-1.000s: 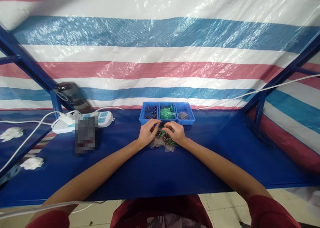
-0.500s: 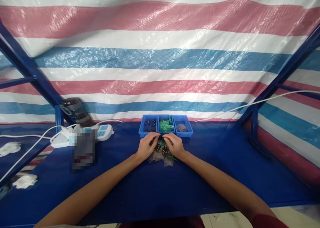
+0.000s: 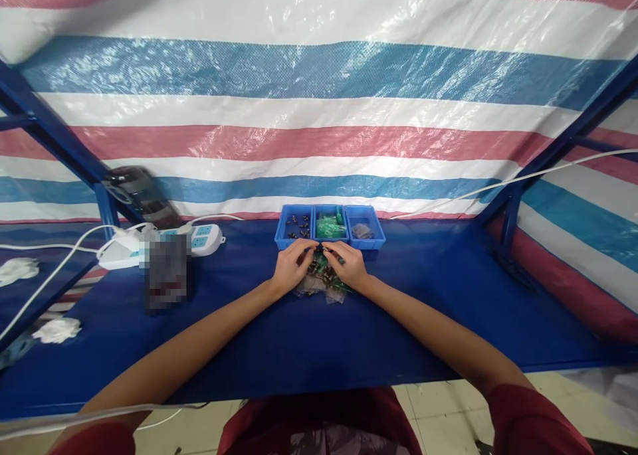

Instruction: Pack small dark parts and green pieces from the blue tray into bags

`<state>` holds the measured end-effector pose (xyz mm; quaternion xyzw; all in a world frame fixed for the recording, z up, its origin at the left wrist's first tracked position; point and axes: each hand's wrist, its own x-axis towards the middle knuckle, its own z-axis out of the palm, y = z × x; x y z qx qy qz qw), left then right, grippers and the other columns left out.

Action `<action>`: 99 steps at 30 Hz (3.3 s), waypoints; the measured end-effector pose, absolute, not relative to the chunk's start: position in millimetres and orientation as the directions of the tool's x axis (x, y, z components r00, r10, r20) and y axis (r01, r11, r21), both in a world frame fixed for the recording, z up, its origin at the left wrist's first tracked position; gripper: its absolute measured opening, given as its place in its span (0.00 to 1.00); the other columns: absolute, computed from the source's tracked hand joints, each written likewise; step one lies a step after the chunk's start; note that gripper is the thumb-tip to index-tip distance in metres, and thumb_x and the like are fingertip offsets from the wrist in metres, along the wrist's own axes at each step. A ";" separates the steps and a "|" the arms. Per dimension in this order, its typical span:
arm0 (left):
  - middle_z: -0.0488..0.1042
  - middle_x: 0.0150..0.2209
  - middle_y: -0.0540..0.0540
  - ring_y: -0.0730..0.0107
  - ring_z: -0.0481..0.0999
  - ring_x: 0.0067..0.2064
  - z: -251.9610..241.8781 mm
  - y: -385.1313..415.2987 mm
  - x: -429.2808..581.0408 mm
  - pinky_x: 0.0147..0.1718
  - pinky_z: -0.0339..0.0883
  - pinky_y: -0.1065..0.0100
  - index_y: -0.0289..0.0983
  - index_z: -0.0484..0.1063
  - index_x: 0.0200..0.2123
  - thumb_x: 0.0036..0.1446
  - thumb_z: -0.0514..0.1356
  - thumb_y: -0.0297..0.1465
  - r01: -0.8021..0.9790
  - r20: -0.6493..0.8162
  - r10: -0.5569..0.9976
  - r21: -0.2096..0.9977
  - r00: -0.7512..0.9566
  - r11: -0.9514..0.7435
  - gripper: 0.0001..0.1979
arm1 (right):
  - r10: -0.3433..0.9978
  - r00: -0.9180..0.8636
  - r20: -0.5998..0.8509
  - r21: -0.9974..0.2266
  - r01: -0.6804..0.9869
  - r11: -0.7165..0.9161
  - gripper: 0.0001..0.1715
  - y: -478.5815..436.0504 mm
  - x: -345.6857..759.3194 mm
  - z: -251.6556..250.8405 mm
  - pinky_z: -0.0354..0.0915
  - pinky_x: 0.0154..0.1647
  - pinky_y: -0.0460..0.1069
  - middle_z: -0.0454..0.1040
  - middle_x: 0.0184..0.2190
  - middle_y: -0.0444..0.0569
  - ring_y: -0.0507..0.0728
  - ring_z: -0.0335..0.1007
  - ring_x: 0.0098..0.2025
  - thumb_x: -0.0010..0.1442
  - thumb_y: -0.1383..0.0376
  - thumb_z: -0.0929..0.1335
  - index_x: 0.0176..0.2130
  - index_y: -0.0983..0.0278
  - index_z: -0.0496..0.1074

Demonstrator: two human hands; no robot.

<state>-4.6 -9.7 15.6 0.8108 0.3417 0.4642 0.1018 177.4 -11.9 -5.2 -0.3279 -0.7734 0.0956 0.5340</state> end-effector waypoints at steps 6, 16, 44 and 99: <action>0.74 0.37 0.45 0.77 0.68 0.26 16.7 -10.2 -4.3 0.28 0.65 0.72 0.36 0.70 0.43 0.62 0.52 0.30 0.459 0.687 0.645 0.479 0.334 -0.749 0.09 | 0.637 -0.197 0.745 -0.521 0.425 0.740 0.10 -12.2 176.9 -3.8 0.67 0.28 0.48 0.71 0.29 0.49 0.52 0.66 0.26 0.62 0.60 0.65 0.40 0.64 0.70; 0.74 0.38 0.45 0.78 0.66 0.25 14.2 -8.9 -6.7 0.27 0.64 0.73 0.37 0.70 0.44 0.62 0.52 0.29 0.464 0.684 0.641 0.469 0.347 -0.752 0.09 | 0.615 -0.190 0.765 -0.510 0.403 0.760 0.10 -12.9 176.0 -1.7 0.70 0.30 0.48 0.72 0.39 0.54 0.52 0.70 0.28 0.63 0.63 0.63 0.42 0.64 0.70; 0.74 0.38 0.46 0.78 0.65 0.25 14.0 -8.5 -3.6 0.27 0.63 0.72 0.37 0.70 0.44 0.62 0.53 0.29 0.457 0.688 0.635 0.466 0.351 -0.758 0.09 | 0.581 -0.217 0.785 -0.461 0.421 0.781 0.10 -10.5 179.3 -5.2 0.65 0.27 0.48 0.72 0.29 0.49 0.52 0.65 0.25 0.59 0.59 0.68 0.36 0.64 0.73; 0.73 0.38 0.46 0.79 0.64 0.23 12.1 -9.2 -6.2 0.25 0.62 0.73 0.38 0.70 0.43 0.63 0.51 0.30 0.465 0.686 0.638 0.464 0.350 -0.754 0.10 | 0.621 -0.155 0.768 -0.547 0.346 0.762 0.16 -16.6 182.9 -5.2 0.57 0.23 0.47 0.56 0.19 0.41 0.51 0.53 0.19 0.64 0.63 0.54 0.42 0.64 0.65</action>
